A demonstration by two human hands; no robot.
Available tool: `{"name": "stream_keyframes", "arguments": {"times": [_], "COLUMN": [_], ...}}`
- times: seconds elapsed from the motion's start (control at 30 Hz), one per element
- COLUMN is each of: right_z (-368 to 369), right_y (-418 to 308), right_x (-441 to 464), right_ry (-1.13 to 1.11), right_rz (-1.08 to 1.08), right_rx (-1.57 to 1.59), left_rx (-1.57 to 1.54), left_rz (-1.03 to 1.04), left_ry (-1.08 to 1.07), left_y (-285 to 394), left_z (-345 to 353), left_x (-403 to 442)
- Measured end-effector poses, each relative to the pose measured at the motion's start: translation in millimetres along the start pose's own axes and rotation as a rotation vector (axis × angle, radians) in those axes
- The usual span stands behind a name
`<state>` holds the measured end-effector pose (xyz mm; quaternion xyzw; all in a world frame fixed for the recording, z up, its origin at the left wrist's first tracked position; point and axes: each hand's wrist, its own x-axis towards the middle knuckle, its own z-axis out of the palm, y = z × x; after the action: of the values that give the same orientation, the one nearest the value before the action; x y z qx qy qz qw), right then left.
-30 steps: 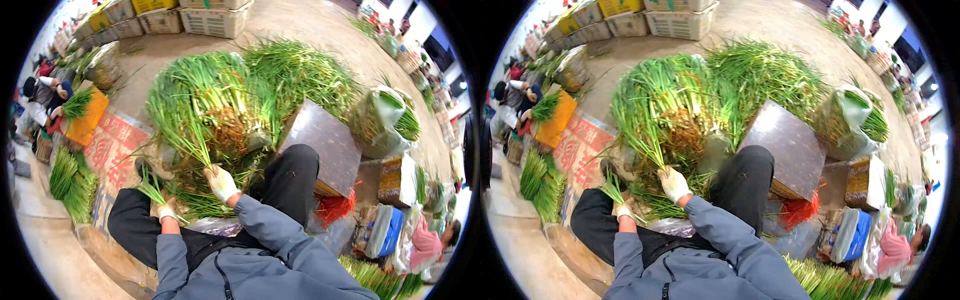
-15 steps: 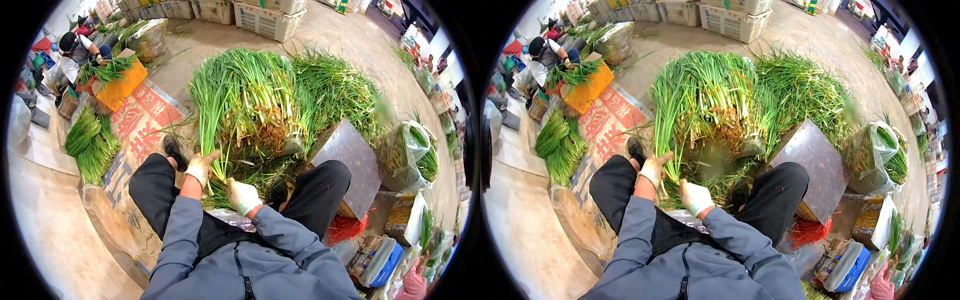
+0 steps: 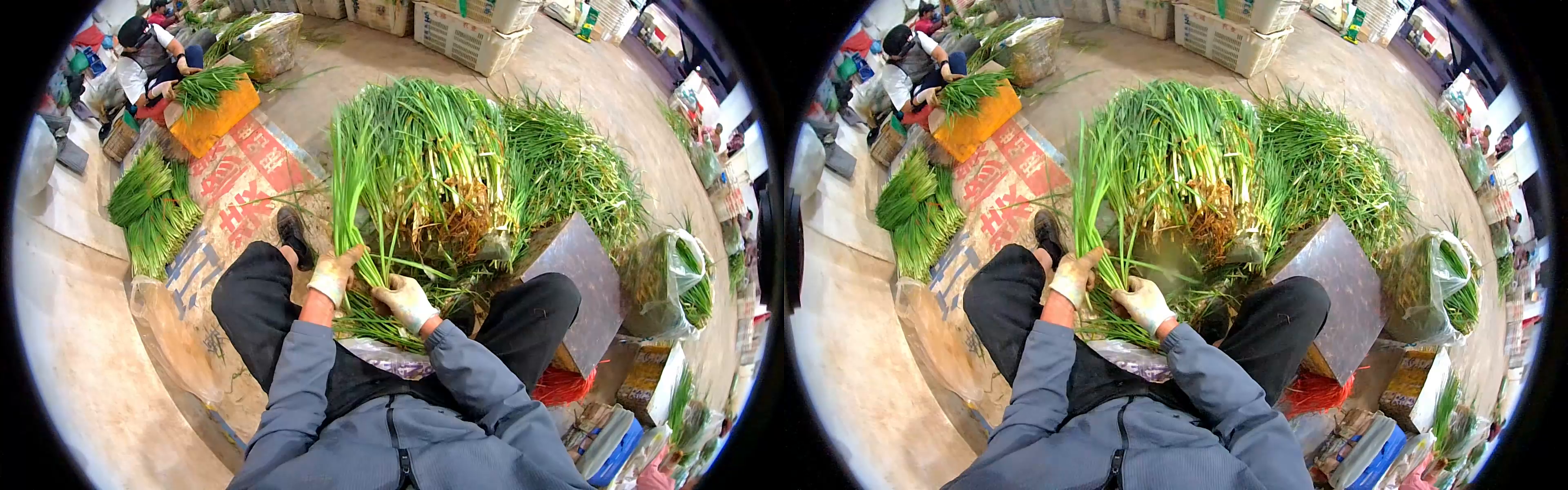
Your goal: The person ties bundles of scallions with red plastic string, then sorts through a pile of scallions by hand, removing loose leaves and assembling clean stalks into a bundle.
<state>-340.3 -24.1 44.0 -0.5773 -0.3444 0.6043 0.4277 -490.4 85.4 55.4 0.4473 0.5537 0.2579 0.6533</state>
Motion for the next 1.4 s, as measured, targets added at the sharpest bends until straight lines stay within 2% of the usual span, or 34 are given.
{"name": "stream_keyframes", "arguments": {"times": [0.03, 0.1, 0.17, 0.2, 0.23, 0.3, 0.33, 0.37, 0.4, 0.43, 0.5, 0.57, 0.63, 0.7, 0.73, 0.83, 0.87, 0.9, 0.97, 1.03, 1.07, 1.1, 1.17, 1.23, 1.3, 1.33, 1.4], "right_z": [-2, -9, -19, -29, -36, -48, -49, -49, -48, -46, -34, -22, -4, 6, 9, 5, 6, 4, -10, -36, -40, -44, -30, -3, 19, 21, 22], "right_y": [-1, 1, 15, 41, 63, 98, 92, 84, 78, 57, 5, -37, -38, -34, -33, -28, -22, -9, 15, 95, 85, 76, 28, -23, -31, -31, -24], "right_x": [-4, -9, -20, -18, -18, -15, -12, -11, -12, -10, -5, -4, 11, 21, 24, 19, 13, 10, -3, 19, 15, 12, 9, 9, 22, 33, 40], "right_ry": [-0.011, -0.021, -0.072, -0.103, -0.136, -0.317, -0.309, -0.119, 0.06, 0.167, 0.287, 0.231, 0.213, -0.045, -0.104, -0.197, -0.142, -0.144, -0.203, -0.532, -0.461, -0.39, 0.039, 0.11, 0.111, -0.007, 0.013], "right_rz": [0.042, 0.081, 0.152, 0.055, 0.201, 0.226, 0.216, 0.167, 0.122, -0.096, -0.279, -0.345, -0.514, -0.516, -0.451, -0.421, -0.49, -0.452, -0.276, 0.141, 0.166, 0.191, -0.065, -0.231, -0.39, -0.338, -0.347], "right_rx": [-0.035, -0.068, -0.172, -0.345, -0.438, -1.259, -1.267, -1.213, -1.151, -0.986, -0.517, -0.386, -0.514, -0.49, -0.543, -0.708, -0.758, -0.722, -0.836, -1.4, -1.426, -1.448, -0.874, -0.733, -0.621, -0.58, -0.435], "left_rx": [-0.005, -0.058, -0.154, -0.212, -0.271, -0.449, -0.405, -0.427, -0.445, -0.457, -0.477, -0.422, -0.378, -0.342, -0.313, -0.339, -0.368, -0.393, -0.426, -0.469, -0.428, -0.433, -0.291, -0.279, -0.295, -0.323, -0.265], "left_rz": [-0.004, -0.005, 0.078, 0.116, 0.151, 0.136, 0.213, 0.152, 0.153, 0.149, 0.107, 0.023, 0.044, 0.069, 0.05, 0.041, 0.066, 0.09, 0.084, 0.126, 0.096, 0.104, 0.13, 0.156, 0.121, 0.076, 0.128], "left_ry": [0.0, 0.166, 0.216, 0.275, 0.339, 0.264, 0.237, 0.31, 0.274, 0.24, 0.239, 0.168, 0.124, 0.087, 0.125, 0.15, 0.137, 0.121, 0.189, 0.199, 0.292, 0.292, 0.335, 0.198, 0.154, 0.144, 0.151], "left_y": [0, 3, 2, 9, 13, 16, 26, 33, 28, 19, 1, 5, 9, 11, 8, -3, 3, 8, 8, 6, 21, 24, 13, 8, 7, 8, 0], "left_z": [-1, -5, -19, -25, -32, -47, -42, -37, -39, -41, -45, -44, -37, -33, -33, -40, -38, -37, -47, -59, -50, -46, -42, -37, -27, -25, -29], "left_x": [4, 11, 22, 24, 24, 29, 20, 13, 12, 12, 21, 17, 8, 6, 7, 10, 7, 6, 17, 27, 15, 21, 18, 16, 12, 10, 9]}}
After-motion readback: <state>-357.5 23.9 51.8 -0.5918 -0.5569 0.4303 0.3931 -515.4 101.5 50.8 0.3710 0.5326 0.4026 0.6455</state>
